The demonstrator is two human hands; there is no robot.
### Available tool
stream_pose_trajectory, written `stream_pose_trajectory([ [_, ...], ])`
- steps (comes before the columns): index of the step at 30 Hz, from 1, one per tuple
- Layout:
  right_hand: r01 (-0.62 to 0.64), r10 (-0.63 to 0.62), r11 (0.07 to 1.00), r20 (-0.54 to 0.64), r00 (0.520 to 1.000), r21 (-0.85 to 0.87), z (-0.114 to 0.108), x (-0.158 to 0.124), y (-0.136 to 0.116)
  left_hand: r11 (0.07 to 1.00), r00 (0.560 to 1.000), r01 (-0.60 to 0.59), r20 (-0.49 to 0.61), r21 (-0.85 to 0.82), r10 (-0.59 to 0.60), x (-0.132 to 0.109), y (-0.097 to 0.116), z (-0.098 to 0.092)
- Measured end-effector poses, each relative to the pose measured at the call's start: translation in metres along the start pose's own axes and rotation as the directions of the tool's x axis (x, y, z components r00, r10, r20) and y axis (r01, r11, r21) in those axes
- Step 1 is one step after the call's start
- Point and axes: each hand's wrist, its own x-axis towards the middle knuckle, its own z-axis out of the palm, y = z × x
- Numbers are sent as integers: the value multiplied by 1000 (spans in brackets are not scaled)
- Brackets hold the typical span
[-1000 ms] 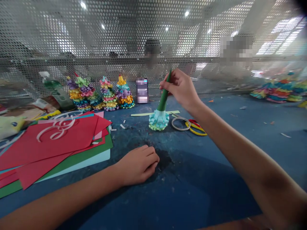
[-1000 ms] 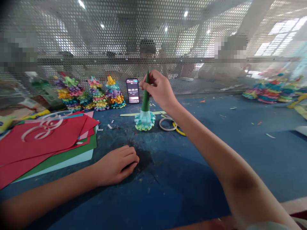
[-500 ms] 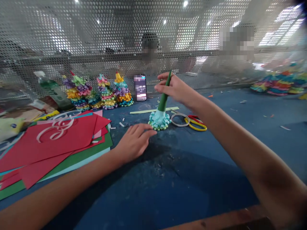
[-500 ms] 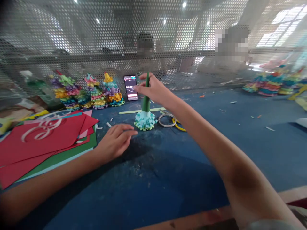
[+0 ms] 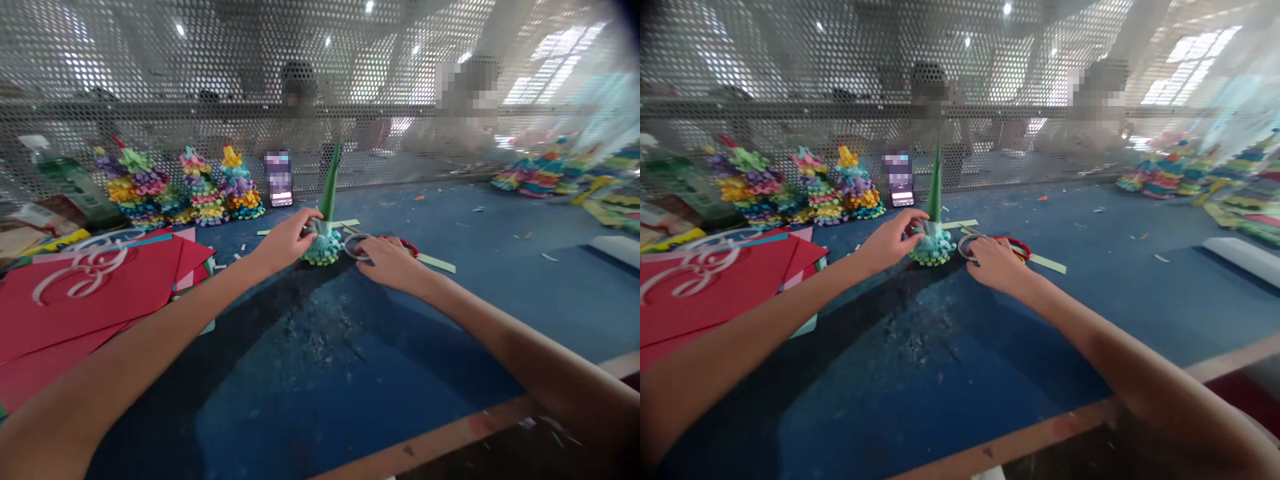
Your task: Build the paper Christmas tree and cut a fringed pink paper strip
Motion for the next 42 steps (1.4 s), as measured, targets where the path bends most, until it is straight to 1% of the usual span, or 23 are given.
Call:
stream_pose_trajectory([
  [2, -5, 4, 1000, -39, 999, -11, -3, -2, -1, 996, 998, 45, -30, -78, -47, 2, -3, 1],
  [4, -2, 2, 1000, -79, 997, 4, -10, -3, -3, 988, 997, 70, -36, -136, -75, 4, -4, 1],
  [7, 2, 10, 997, -164, 986, 73, -22, -5, -8, 979, 994, 97, -22, -179, -103, 3, 3, -4],
  [10, -2, 50, 983, -259, 965, 182, -31, -8, -19, 984, 994, 101, -30, -147, -106, -4, 21, -13],
  [12, 21, 55, 967, -287, 956, 255, -35, -13, -30, 992, 995, 65, -73, -111, -73, -12, 37, -18],
  [14, 100, 4, 940, -303, 953, 327, -35, -19, -44, 992, 997, 23, -77, -126, -33, -21, 54, -18],
  [16, 213, -92, 908, -324, 942, 361, -33, -26, -57, 981, 999, 35, -15, -192, -39, -31, 68, -13],
  [17, 259, -138, 897, -331, 933, 358, -31, -29, -63, 967, 998, 60, 4, -248, -61, -35, 73, -9],
  [19, 330, -215, 885, -341, 915, 327, -26, -36, -72, 926, 994, 97, -2, -366, -105, -44, 79, 0],
  [22, 393, -286, 870, -346, 894, 296, -22, -43, -80, 856, 988, 119, -25, -502, -152, -52, 80, 9],
  [24, 425, -321, 855, -340, 884, 298, -21, -45, -81, 808, 987, 139, 16, -573, -159, -54, 77, 10],
  [27, 473, -390, 835, -306, 869, 282, -21, -43, -81, 707, 977, 212, 128, -674, -171, -50, 75, 6],
  [29, 512, -455, 832, -268, 850, 213, -22, -42, -81, 620, 961, 265, 154, -738, -228, -45, 78, 1],
  [31, 558, -525, 824, -236, 817, 97, -23, -41, -82, 544, 935, 317, 161, -777, -315, -40, 82, -3],
  [32, 585, -565, 810, -222, 795, 34, -23, -42, -82, 518, 919, 351, 182, -780, -349, -39, 83, -4],
  [33, 616, -607, 787, -209, 766, -31, -23, -43, -83, 496, 904, 393, 227, -774, -363, -41, 84, -5],
  [35, 679, -693, 720, -195, 694, -142, -22, -46, -86, 447, 861, 501, 374, -741, -346, -53, 81, -5],
  [36, 704, -726, 687, -195, 659, -180, -20, -48, -88, 415, 825, 564, 465, -714, -322, -62, 77, -4],
  [37, 721, -749, 663, -199, 632, -202, -18, -49, -89, 364, 776, 630, 540, -686, -324, -73, 72, -3],
  [39, 743, -765, 643, -207, 610, -186, -12, -51, -92, 223, 665, 745, 675, -628, -320, -94, 59, -2],
  [40, 755, -767, 639, -201, 609, -149, -10, -50, -93, 171, 634, 772, 719, -613, -284, -102, 52, -3],
  [42, 781, -775, 623, -173, 609, -44, -5, -48, -93, 93, 616, 787, 764, -610, -194, -110, 41, -6],
])
